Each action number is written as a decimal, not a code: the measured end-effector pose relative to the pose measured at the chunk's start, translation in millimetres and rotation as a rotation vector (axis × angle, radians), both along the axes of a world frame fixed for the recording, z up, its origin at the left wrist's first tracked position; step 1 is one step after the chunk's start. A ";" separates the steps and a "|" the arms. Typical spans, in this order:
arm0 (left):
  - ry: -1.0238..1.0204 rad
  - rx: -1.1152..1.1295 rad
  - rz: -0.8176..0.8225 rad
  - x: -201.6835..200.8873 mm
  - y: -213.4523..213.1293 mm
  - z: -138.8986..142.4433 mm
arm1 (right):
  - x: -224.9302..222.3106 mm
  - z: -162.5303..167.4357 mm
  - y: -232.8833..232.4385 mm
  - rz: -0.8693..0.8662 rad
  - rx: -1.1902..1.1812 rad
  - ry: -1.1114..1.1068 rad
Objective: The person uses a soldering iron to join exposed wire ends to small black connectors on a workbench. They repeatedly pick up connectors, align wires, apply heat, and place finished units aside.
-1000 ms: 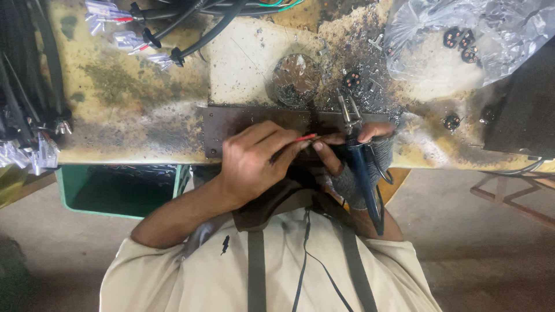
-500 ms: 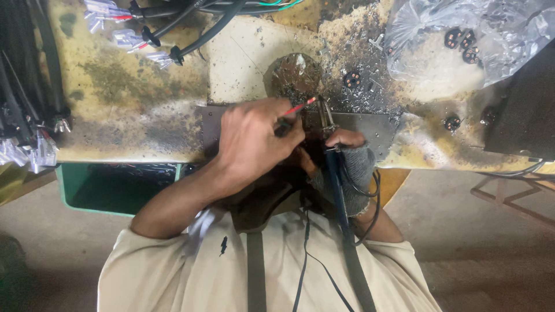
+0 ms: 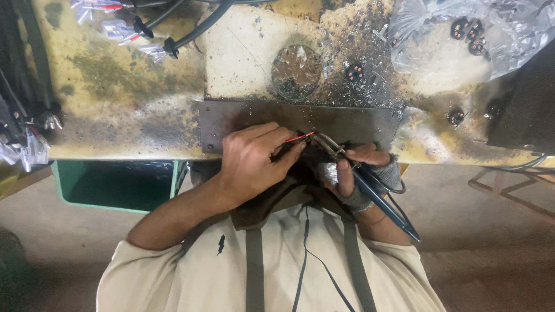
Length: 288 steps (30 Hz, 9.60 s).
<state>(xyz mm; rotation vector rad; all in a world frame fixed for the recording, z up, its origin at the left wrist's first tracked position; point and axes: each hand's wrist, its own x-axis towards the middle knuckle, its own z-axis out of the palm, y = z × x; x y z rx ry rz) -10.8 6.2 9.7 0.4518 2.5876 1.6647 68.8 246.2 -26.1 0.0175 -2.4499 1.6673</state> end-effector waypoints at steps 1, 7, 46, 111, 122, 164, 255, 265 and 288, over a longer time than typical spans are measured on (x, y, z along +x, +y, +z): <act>0.009 -0.003 0.000 0.3 0.3 0.6 | 0.7 -1.2 1.7 -0.009 -0.057 0.005; 0.009 -0.021 0.016 1.0 2.9 -0.2 | -6.7 4.5 6.2 0.389 0.258 0.276; -0.043 -0.042 -0.029 -2.5 4.4 -2.7 | -3.1 -13.3 18.5 0.450 0.336 0.447; 0.044 0.103 0.034 -3.6 1.7 -7.1 | -32.6 -0.1 -26.7 0.231 -0.862 -0.562; 0.179 0.256 0.128 9.7 6.9 -11.7 | -42.4 -5.2 -42.6 0.071 0.163 0.047; -0.138 -0.388 0.084 -54.4 -17.4 14.6 | -45.3 13.2 -48.8 0.151 0.368 -0.095; 0.137 -0.188 0.077 6.1 1.7 -3.5 | -24.1 4.7 -7.1 0.284 0.172 0.239; 0.151 -0.201 0.070 6.0 2.6 -5.8 | -9.1 -6.0 3.8 0.317 0.049 0.171; 0.197 -0.233 0.084 8.7 4.3 -9.5 | -9.2 5.7 -3.2 0.174 0.030 0.037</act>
